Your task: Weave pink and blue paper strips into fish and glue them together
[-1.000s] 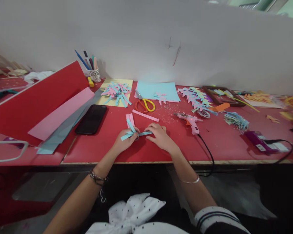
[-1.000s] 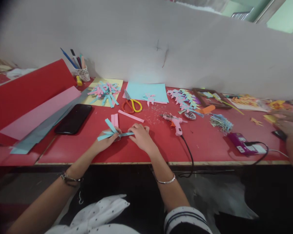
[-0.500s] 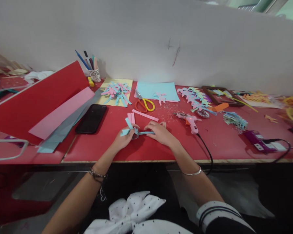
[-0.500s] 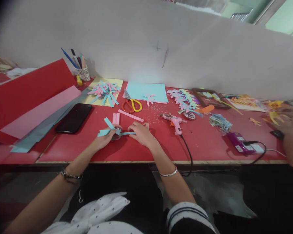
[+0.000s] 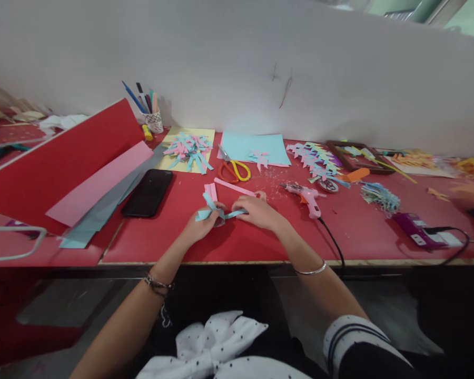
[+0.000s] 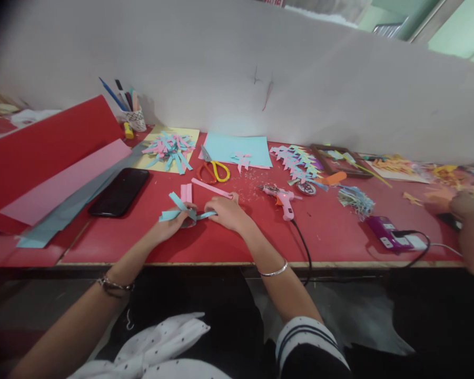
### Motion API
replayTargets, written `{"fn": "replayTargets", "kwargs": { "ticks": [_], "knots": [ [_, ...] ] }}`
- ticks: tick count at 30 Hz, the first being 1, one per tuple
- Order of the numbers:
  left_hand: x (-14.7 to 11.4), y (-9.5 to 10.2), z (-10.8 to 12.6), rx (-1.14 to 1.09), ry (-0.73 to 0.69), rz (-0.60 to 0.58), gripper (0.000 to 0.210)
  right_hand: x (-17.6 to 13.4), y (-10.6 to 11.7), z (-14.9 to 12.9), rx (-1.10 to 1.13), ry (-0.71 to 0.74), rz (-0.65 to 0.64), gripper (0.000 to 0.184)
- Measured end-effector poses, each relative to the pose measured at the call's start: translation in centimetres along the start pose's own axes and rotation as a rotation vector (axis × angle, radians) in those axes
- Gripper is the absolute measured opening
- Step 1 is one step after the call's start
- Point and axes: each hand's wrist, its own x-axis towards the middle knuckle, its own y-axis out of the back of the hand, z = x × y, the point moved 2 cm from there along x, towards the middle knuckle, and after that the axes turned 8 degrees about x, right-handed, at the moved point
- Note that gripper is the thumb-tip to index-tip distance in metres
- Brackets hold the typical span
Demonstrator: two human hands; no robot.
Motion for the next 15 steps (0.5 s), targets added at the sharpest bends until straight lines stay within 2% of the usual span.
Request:
{"fn": "replayTargets", "kwargs": {
  "ticks": [5,10,15],
  "knots": [
    [0.0,0.0,0.1,0.061,-0.008,0.023,0.023,-0.1,0.4,-0.7,-0.024,-0.047,-0.002,0.002],
    [-0.1,-0.1,0.4,0.145,-0.003,0.043,0.022,0.3,1.5,-1.1,0.028,-0.068,0.01,0.008],
    [-0.1,0.0,0.7,0.26,-0.003,0.105,0.017,1.7,1.6,-2.1,0.089,-0.009,0.028,0.012]
  ]
}}
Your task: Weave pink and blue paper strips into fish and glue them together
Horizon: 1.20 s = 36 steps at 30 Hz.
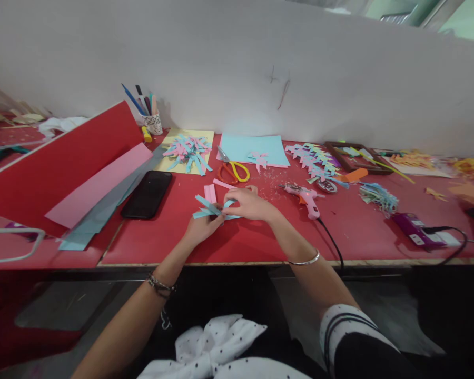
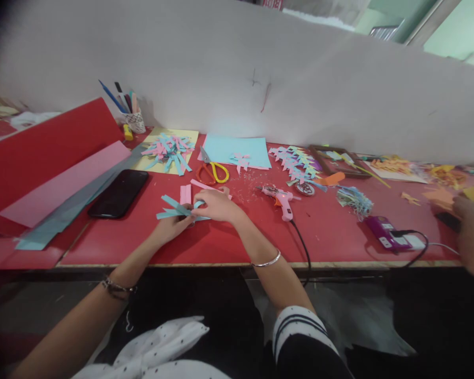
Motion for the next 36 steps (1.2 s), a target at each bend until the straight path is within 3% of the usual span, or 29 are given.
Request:
{"fn": "replayTargets", "kwargs": {
  "ticks": [7,11,17,27,36],
  "knots": [
    [-0.1,0.0,0.0,0.059,0.031,0.05,0.017,1.2,-0.2,0.2,0.142,0.096,0.065,0.015],
    [-0.2,-0.1,0.1,0.017,0.045,0.043,0.016,1.7,0.1,3.1,-0.048,-0.116,0.255,0.016],
    [0.0,-0.4,-0.1,-0.048,0.081,0.037,0.018,2.4,-1.2,5.2,-0.125,-0.208,0.267,0.019],
    [-0.1,-0.4,-0.3,-0.114,0.101,0.02,0.017,2.3,-1.1,5.3,-0.014,-0.213,0.362,0.007],
    [0.0,-0.4,-0.4,-0.151,0.097,0.007,0.017,2.2,-0.2,5.8,0.152,-0.144,0.472,0.026]
  ]
}}
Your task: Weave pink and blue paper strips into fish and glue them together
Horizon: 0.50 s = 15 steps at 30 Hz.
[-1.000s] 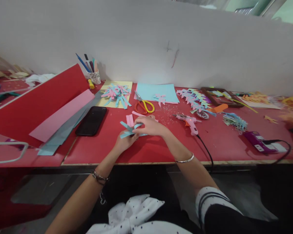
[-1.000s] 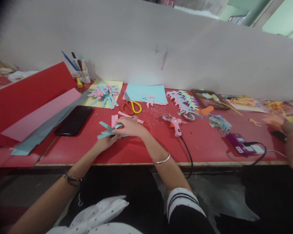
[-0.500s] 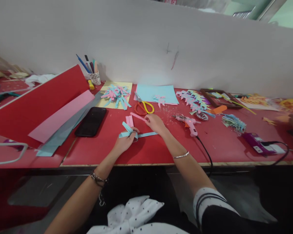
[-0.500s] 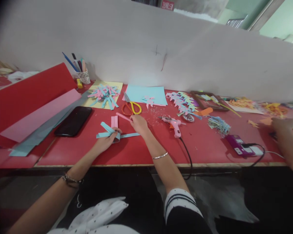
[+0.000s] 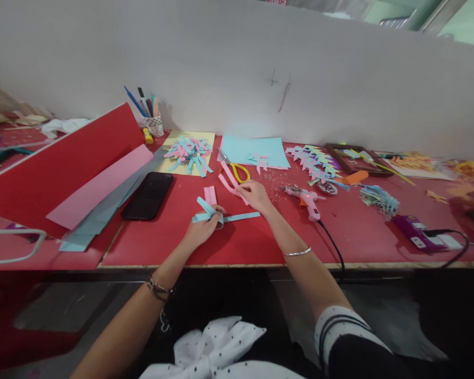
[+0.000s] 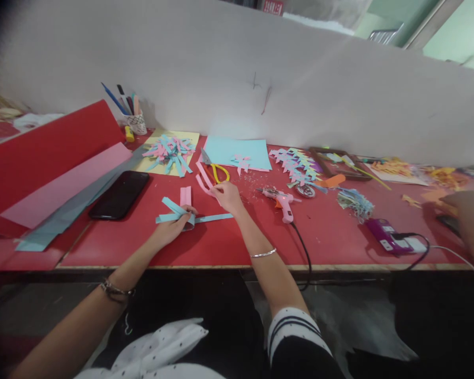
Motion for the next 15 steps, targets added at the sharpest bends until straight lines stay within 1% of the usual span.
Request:
{"fn": "replayTargets", "kwargs": {
  "ticks": [4,9,10,12,14,15],
  "knots": [
    [-0.1,0.0,0.2,-0.028,-0.005,-0.009,0.017,-0.3,0.4,-0.5,0.065,-0.005,0.059,0.027],
    [-0.3,0.1,0.7,-0.06,-0.013,-0.03,0.015,-1.0,0.1,-1.0,0.272,-0.029,0.081,0.019],
    [-0.3,0.1,0.8,-0.064,-0.015,-0.031,0.015,-1.1,0.0,-1.1,0.265,-0.022,0.088,0.017],
    [-0.3,0.1,0.9,-0.068,-0.022,-0.031,0.015,-1.3,0.0,-1.3,0.152,0.03,0.109,0.014],
    [-0.3,0.0,0.8,-0.07,-0.03,-0.028,0.015,-1.4,0.1,-1.6,0.01,0.074,0.093,0.022],
    [-0.2,0.0,0.7,-0.07,-0.034,-0.027,0.015,-1.4,0.2,-1.7,-0.04,0.075,0.063,0.027]
  ]
}}
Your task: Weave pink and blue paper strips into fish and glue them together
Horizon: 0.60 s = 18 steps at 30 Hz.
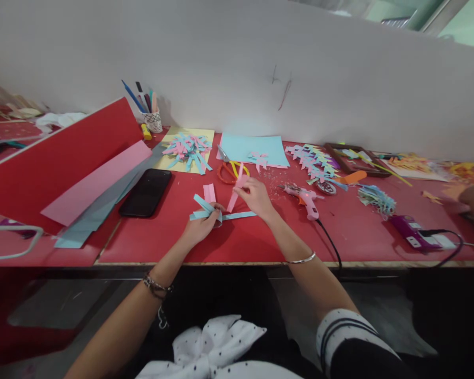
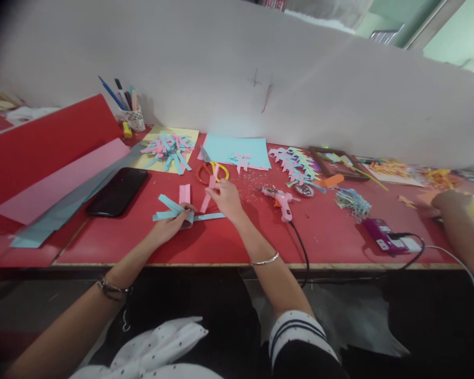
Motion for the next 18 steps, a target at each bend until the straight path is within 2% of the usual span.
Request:
{"fn": "replayTargets", "kwargs": {
  "ticks": [4,10,13,18],
  "knots": [
    [0.2,0.0,-0.2,0.005,-0.007,-0.003,0.016,-0.3,0.3,-0.8,-0.017,0.046,-0.13,0.033],
    [-0.1,0.2,0.3,0.025,-0.002,-0.008,0.021,-3.1,0.6,-2.5,0.131,0.4,-0.206,0.025],
    [-0.2,0.3,0.5,0.051,0.005,0.014,0.021,-5.5,0.4,-2.9,0.042,0.568,-0.249,0.03],
    [-0.2,0.3,0.5,0.099,0.018,0.051,0.021,-8.5,0.3,-2.6,-0.151,0.69,-0.298,0.028]
  ]
}}
